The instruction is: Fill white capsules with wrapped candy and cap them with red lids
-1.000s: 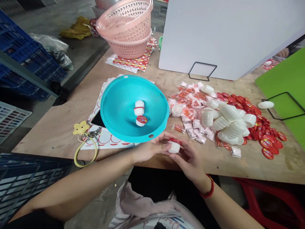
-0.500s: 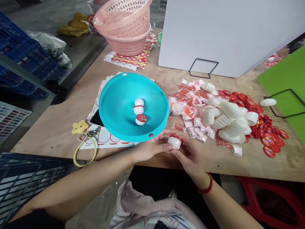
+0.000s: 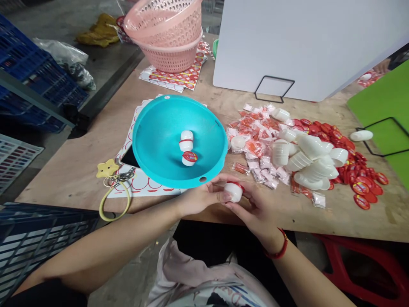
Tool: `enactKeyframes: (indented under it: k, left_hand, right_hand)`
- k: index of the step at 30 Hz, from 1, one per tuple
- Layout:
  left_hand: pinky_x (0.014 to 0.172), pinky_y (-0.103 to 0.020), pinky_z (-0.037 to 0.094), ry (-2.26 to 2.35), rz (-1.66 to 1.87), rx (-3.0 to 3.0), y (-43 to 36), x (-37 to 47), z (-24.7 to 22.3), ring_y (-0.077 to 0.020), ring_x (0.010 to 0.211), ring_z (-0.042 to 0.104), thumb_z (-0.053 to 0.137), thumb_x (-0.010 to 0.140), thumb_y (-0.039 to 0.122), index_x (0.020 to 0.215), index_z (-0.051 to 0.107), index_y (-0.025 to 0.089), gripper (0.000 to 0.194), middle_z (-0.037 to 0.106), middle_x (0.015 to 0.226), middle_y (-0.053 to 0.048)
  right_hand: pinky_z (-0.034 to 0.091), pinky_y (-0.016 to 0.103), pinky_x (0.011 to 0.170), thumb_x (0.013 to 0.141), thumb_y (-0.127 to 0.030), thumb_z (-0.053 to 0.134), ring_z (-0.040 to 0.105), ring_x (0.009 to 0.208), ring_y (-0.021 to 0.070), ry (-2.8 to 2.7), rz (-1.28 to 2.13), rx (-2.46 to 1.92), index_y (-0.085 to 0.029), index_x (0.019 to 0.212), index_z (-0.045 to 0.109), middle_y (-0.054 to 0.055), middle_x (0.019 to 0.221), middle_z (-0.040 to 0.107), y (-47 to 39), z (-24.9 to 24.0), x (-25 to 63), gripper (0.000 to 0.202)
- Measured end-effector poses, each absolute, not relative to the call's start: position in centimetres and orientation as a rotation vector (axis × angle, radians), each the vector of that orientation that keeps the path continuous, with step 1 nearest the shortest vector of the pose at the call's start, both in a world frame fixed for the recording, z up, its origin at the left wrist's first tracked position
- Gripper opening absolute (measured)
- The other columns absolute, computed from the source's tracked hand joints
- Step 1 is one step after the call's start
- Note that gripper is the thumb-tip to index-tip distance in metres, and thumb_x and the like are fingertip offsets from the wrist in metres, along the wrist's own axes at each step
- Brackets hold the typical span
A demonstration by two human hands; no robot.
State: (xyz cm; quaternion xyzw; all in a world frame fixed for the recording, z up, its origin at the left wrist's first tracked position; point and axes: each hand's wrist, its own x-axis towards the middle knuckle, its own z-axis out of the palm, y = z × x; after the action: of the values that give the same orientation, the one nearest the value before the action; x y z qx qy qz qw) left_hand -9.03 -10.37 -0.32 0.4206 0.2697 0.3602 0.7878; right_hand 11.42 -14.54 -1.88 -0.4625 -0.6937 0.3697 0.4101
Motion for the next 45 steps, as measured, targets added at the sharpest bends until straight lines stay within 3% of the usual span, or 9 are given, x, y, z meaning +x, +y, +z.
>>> enactKeyframes:
  k: [10, 15, 18, 25, 31, 36, 41, 45]
  left_hand:
    - [0.092, -0.036, 0.053, 0.582, 0.753, 0.877, -10.2, -9.2, -0.1, -0.0221, 0.104, 0.069, 0.089, 0.072, 0.031, 0.112, 0.068, 0.023, 0.046, 0.073, 0.113, -0.006]
    - [0.091, -0.033, 0.054, 0.578, 0.79, 0.906, -10.2, -9.3, 0.2, -0.0231, 0.111, 0.067, 0.08, 0.083, 0.036, 0.117, 0.071, 0.024, 0.037, 0.07, 0.123, -0.008]
    - [0.09, -0.031, 0.054, 0.56, 0.796, 0.855, -10.3, -9.1, 0.3, -0.0233, 0.113, 0.066, 0.08, 0.083, 0.032, 0.116, 0.073, 0.024, 0.035, 0.071, 0.123, -0.008]
    - [0.083, -0.027, 0.055, 0.543, 0.775, 0.726, -10.2, -8.9, 0.4, -0.0201, 0.105, 0.069, 0.082, 0.079, 0.025, 0.103, 0.078, 0.022, 0.024, 0.075, 0.11, -0.006]
    - [0.074, -0.023, 0.055, 0.458, 0.674, 0.541, -10.2, -9.0, -0.1, -0.0169, 0.094, 0.071, 0.087, 0.076, 0.024, 0.102, 0.076, 0.019, 0.028, 0.076, 0.103, -0.006]
    - [0.063, -0.019, 0.054, 0.403, 0.657, 0.487, -10.2, -9.0, -0.6, -0.0148, 0.085, 0.071, 0.092, 0.07, 0.025, 0.096, 0.076, 0.018, 0.031, 0.076, 0.099, -0.006]
    - [0.062, -0.02, 0.054, 0.458, 0.695, 0.555, -10.6, -8.7, -0.7, -0.0146, 0.08, 0.072, 0.092, 0.069, 0.036, 0.107, 0.077, 0.023, 0.043, 0.076, 0.099, -0.006]
    - [0.072, -0.026, 0.058, 0.454, 0.645, 0.668, -10.6, -8.2, -0.9, -0.0153, 0.078, 0.073, 0.085, 0.078, 0.041, 0.135, 0.065, 0.029, 0.062, 0.076, 0.095, -0.005]
  right_hand:
    - [0.062, 0.037, 0.09, 0.087, -0.027, 0.077, 0.071, 0.104, 0.0229, -1.614, 0.971, -1.117, -0.03, 0.129, 0.062, 0.005, 0.118, 0.071, -15.2, -1.5, 10.3, 0.044]
    - [0.06, 0.036, 0.094, 0.091, -0.024, 0.072, 0.069, 0.11, 0.0215, -1.591, 1.046, -1.05, -0.031, 0.132, 0.06, 0.005, 0.123, 0.069, -14.8, -1.0, 10.0, 0.043]
    - [0.059, 0.038, 0.098, 0.092, -0.024, 0.071, 0.068, 0.114, 0.0225, -1.526, 1.091, -1.031, -0.029, 0.131, 0.061, 0.006, 0.125, 0.068, -14.7, -0.9, 9.8, 0.04]
    - [0.062, 0.035, 0.086, 0.088, -0.021, 0.075, 0.071, 0.101, 0.0213, -1.536, 1.01, -0.995, -0.03, 0.127, 0.062, 0.004, 0.113, 0.072, -14.8, -0.6, 9.7, 0.041]
    - [0.06, 0.033, 0.081, 0.088, -0.017, 0.074, 0.07, 0.095, 0.0209, -1.618, 0.949, -1.02, -0.031, 0.128, 0.062, 0.004, 0.109, 0.072, -15.1, -0.1, 10.1, 0.044]
    - [0.061, 0.035, 0.077, 0.091, -0.024, 0.071, 0.07, 0.091, 0.0222, -1.636, 0.998, -1.044, -0.03, 0.124, 0.063, 0.005, 0.104, 0.072, -15.3, 0.5, 9.9, 0.035]
    - [0.062, 0.037, 0.078, 0.09, -0.037, 0.073, 0.072, 0.091, 0.0227, -1.442, 1.19, -1.052, -0.029, 0.12, 0.064, 0.006, 0.108, 0.073, -15.0, 0.9, 9.7, 0.032]
    - [0.063, 0.036, 0.074, 0.089, -0.051, 0.071, 0.072, 0.089, 0.0225, -1.12, 1.391, -1.059, -0.027, 0.115, 0.066, 0.007, 0.108, 0.073, -14.1, 1.6, 10.0, 0.035]
